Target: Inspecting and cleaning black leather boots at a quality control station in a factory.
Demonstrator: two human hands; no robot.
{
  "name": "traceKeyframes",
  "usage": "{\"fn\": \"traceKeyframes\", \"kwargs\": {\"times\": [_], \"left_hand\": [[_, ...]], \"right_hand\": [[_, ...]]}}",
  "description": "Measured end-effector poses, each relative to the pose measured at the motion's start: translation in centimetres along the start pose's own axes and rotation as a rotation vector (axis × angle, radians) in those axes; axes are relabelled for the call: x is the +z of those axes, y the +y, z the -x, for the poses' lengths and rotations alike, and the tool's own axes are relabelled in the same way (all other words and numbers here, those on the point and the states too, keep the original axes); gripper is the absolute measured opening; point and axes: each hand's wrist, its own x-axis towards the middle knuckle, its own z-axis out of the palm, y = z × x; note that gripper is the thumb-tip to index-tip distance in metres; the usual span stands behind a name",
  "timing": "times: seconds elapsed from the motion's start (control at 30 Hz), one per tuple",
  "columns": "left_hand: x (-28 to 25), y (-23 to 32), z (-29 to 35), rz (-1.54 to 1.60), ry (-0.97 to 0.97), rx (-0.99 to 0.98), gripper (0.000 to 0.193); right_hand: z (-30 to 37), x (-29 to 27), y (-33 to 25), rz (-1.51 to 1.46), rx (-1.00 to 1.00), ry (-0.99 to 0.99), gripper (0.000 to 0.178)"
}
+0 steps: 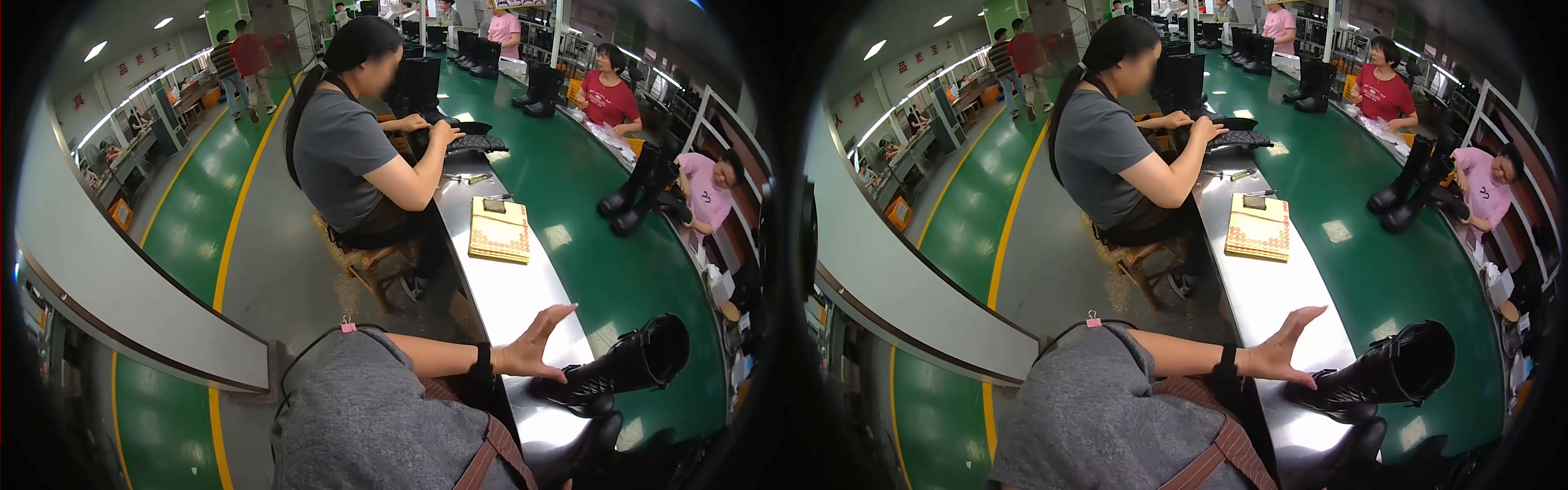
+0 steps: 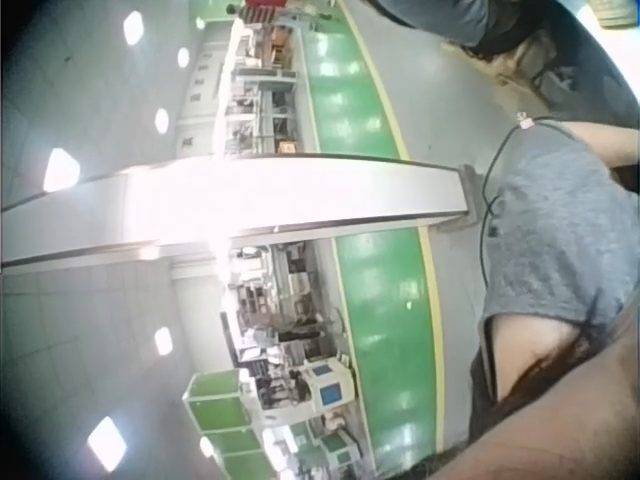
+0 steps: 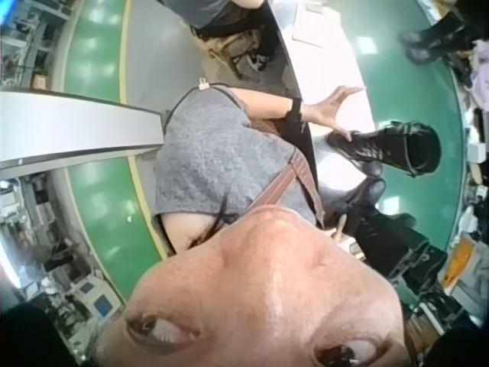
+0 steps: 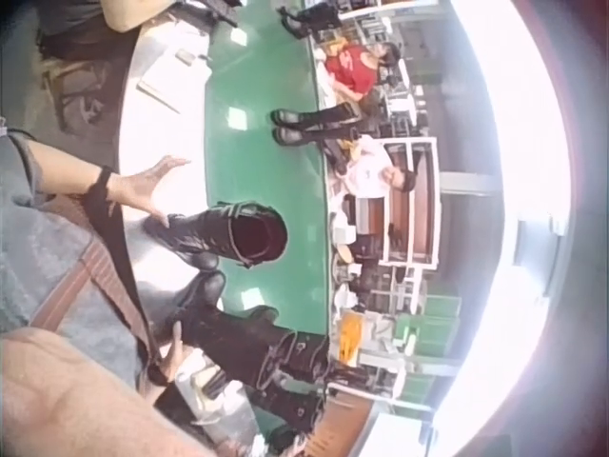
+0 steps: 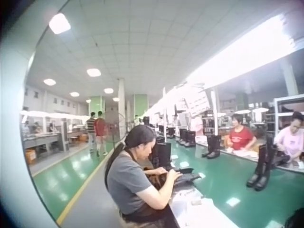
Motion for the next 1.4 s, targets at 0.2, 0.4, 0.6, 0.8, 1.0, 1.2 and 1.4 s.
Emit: {"fn": "traceKeyframes", "kwargs": {"times": [0.2, 0.4, 0.6, 0.8, 1.0, 1.2, 1.4], "left_hand": [[4.1, -0.9, 1.0, 0.566, -0.591, -0.386, 0.088], [3.7, -1.2, -1.0, 0.405, -0.682, -0.318, 0.091], [4.2, 0.8, -1.0, 0.585, -0.697, -0.473, 0.090], [5.3, 2.7, -0.6, 1.288, -0.419, -0.761, 0.066], [5.5, 5.7, -2.3, 1.528, -0.506, -0.911, 0.050], [4.9, 4.2, -1.8, 1.481, -0.518, -1.093, 0.047], [5.9, 4.4, -1.9, 1.416, -0.431, -0.989, 0.049]], "right_hand": [[-0.7, 0.6, -0.3, -0.162, 0.002, -0.078, 0.046], [-1.2, 0.7, -1.2, -0.312, 0.006, -0.139, 0.047], [-2.4, 1.4, -2.5, -0.477, 0.016, -0.238, 0.047], [-4.6, 2.7, -3.1, -0.657, 0.021, -0.351, 0.048], [-3.0, 2.1, -4.0, -0.803, -0.021, -0.304, 0.048], [-3.8, 5.0, -3.5, -0.837, 0.095, -0.025, 0.036], [-3.5, 5.4, -5.6, -0.757, 0.035, -0.086, 0.042]]}}
